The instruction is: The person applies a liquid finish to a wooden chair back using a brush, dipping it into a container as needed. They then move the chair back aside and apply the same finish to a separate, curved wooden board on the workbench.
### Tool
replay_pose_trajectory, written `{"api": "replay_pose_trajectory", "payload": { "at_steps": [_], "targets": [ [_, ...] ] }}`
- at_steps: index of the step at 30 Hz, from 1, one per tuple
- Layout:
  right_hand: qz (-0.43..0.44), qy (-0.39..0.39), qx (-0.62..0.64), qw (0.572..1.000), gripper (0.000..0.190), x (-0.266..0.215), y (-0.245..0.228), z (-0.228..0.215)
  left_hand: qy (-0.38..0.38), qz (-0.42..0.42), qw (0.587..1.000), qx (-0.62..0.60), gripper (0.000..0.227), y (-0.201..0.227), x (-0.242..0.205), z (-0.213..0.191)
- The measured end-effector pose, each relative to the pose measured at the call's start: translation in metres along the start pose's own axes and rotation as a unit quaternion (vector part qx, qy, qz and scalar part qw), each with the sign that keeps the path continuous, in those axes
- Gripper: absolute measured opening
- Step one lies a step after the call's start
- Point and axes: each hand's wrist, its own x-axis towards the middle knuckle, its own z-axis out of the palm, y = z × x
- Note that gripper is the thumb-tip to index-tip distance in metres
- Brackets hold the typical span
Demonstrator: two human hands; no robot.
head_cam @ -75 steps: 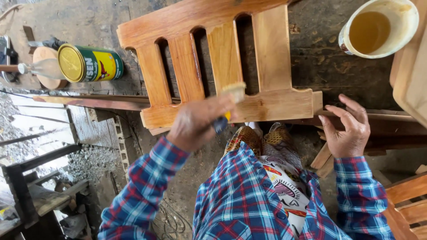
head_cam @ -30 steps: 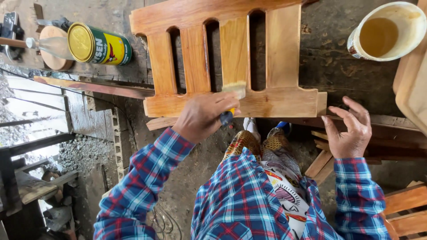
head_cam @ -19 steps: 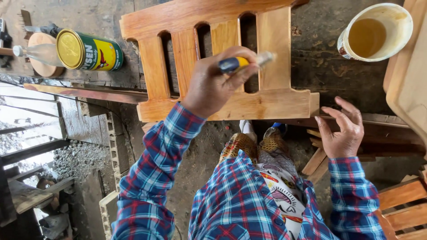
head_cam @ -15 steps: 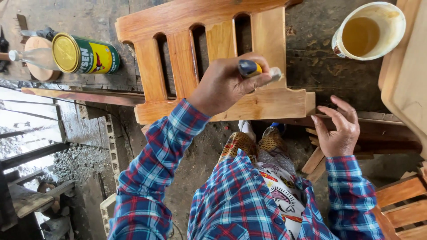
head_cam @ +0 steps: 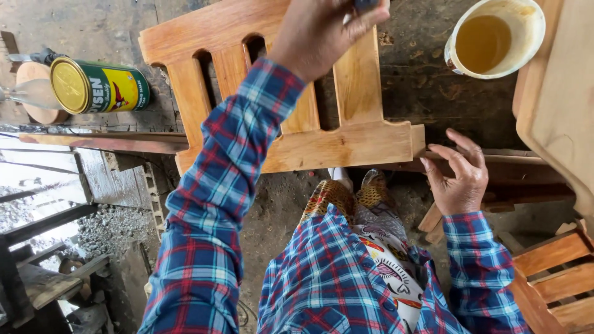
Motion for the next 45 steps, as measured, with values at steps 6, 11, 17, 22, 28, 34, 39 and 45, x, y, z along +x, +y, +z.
{"api": "replay_pose_trajectory", "payload": {
  "at_steps": [6, 11, 17, 22, 28, 34, 39, 45],
  "targets": [
    [0.005, 0.024, 0.007, 1.0, 0.022, -0.007, 0.015, 0.008, -0.072, -0.001, 0.995, 0.071, 0.019, 0.073, -0.045, 0.013],
    [0.023, 0.026, 0.014, 0.999, 0.026, -0.012, 0.02, 0.011, -0.166, -0.039, 0.985, -0.021, 0.019, 0.116, -0.088, 0.01],
    [0.035, 0.013, 0.008, 0.999, 0.027, -0.015, 0.027, 0.013, -0.073, -0.075, 0.99, -0.098, 0.027, 0.058, -0.085, 0.013],
    [0.015, 0.029, 0.012, 0.999, 0.023, -0.018, 0.033, 0.015, 0.004, -0.112, 0.992, -0.052, 0.016, 0.013, -0.028, -0.002],
    [0.003, 0.037, 0.018, 0.999, 0.023, -0.019, 0.038, 0.017, 0.028, -0.097, 0.995, 0.004, 0.007, 0.002, -0.021, 0.001],
    [0.03, 0.023, 0.021, 0.999, 0.024, -0.017, 0.029, 0.013, -0.041, -0.046, 0.998, 0.027, 0.02, 0.069, -0.07, 0.004],
    [0.023, 0.024, 0.011, 0.999, 0.026, -0.014, 0.027, 0.013, -0.088, -0.074, 0.992, -0.052, 0.028, 0.124, -0.112, 0.0],
    [0.021, 0.022, 0.022, 0.999, 0.024, -0.018, 0.034, 0.015, -0.025, -0.145, 0.971, -0.19, 0.027, 0.105, -0.097, -0.005]
  ]
}}
